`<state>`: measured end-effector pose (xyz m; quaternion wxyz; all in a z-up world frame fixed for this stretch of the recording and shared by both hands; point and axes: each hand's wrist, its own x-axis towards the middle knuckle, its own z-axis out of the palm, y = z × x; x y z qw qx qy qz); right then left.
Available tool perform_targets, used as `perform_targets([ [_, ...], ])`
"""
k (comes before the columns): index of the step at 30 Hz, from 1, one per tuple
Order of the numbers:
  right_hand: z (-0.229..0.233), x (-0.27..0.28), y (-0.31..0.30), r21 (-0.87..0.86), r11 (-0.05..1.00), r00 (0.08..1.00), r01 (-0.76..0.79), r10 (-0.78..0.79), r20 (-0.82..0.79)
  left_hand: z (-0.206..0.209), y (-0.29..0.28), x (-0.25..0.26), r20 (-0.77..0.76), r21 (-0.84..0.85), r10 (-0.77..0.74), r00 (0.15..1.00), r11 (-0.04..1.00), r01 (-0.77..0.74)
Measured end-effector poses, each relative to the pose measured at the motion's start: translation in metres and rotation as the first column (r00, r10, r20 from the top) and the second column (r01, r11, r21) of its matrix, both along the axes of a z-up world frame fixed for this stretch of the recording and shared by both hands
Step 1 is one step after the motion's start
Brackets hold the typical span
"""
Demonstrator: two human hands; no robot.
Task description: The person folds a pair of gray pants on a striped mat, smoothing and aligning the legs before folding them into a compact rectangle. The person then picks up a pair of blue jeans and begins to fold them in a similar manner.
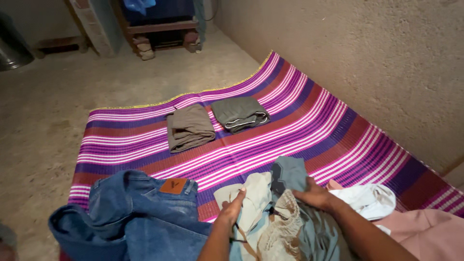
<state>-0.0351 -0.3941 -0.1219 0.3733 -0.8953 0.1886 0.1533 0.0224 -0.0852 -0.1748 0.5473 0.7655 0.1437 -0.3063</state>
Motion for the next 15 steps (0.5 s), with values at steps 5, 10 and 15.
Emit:
perform_targets([
  [5,0.013,0.002,0.048,0.136,0.984,0.99,-0.112,0.123,-0.073,0.03,-0.03,-0.014,-0.237,-0.203,-0.031,0.971,0.979,-0.018],
  [10,0.051,-0.009,0.09,0.163,0.922,0.934,-0.35,0.357,-0.014,0.063,-0.043,-0.011,-0.085,-0.581,-0.165,0.983,0.81,0.086],
  [15,0.062,-0.018,0.096,0.101,0.984,0.984,-0.149,0.138,0.108,0.104,-0.071,-0.01,0.041,-0.536,-0.199,0.979,0.823,0.189],
])
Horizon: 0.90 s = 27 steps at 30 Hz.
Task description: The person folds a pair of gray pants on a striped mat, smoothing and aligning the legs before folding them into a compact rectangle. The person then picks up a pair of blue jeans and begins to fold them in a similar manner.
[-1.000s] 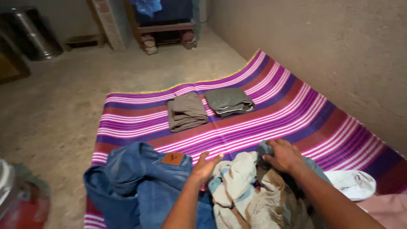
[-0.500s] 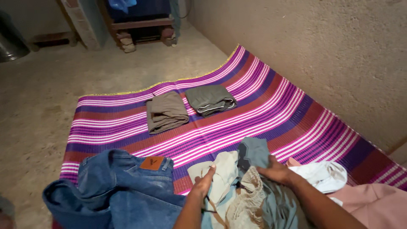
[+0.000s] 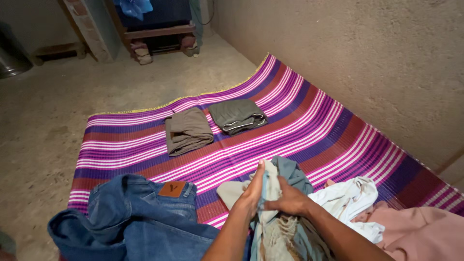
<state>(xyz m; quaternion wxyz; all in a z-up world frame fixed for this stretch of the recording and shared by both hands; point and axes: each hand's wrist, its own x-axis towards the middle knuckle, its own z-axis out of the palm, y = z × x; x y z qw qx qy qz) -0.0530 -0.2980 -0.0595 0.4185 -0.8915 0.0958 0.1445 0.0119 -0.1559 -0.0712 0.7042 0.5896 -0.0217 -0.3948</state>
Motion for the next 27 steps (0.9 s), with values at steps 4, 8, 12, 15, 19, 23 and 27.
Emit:
perform_targets([
  [4,-0.001,-0.003,-0.016,-0.109,0.979,0.972,0.169,-0.148,0.181,0.027,-0.02,-0.01,0.066,0.038,-0.067,0.996,0.997,0.065],
  [8,0.001,0.003,-0.041,-0.138,0.924,0.895,0.356,-0.295,0.336,0.039,-0.039,-0.017,0.176,0.003,-0.044,0.983,0.999,0.044],
  [12,0.017,0.016,-0.087,0.133,0.869,0.74,0.477,-0.479,0.472,0.049,-0.065,-0.025,0.428,0.02,-0.017,0.903,1.0,0.009],
  [15,0.032,0.025,-0.124,0.261,0.8,0.533,0.541,-0.566,0.63,0.06,-0.072,-0.039,0.595,0.423,-0.255,0.762,0.906,-0.027],
  [19,0.064,0.038,-0.166,0.499,0.638,0.277,0.586,-0.737,0.616,0.084,-0.074,-0.053,0.566,0.672,-0.402,0.72,0.731,-0.12],
  [23,0.106,0.035,-0.195,0.676,0.587,0.101,0.445,-0.783,0.613,0.1,-0.086,-0.063,0.542,0.665,-0.29,0.789,0.722,-0.192],
  [27,0.159,0.027,-0.211,0.72,0.645,-0.056,0.255,-0.734,0.677,0.093,-0.129,-0.071,0.543,0.491,-0.059,0.838,0.831,-0.26],
])
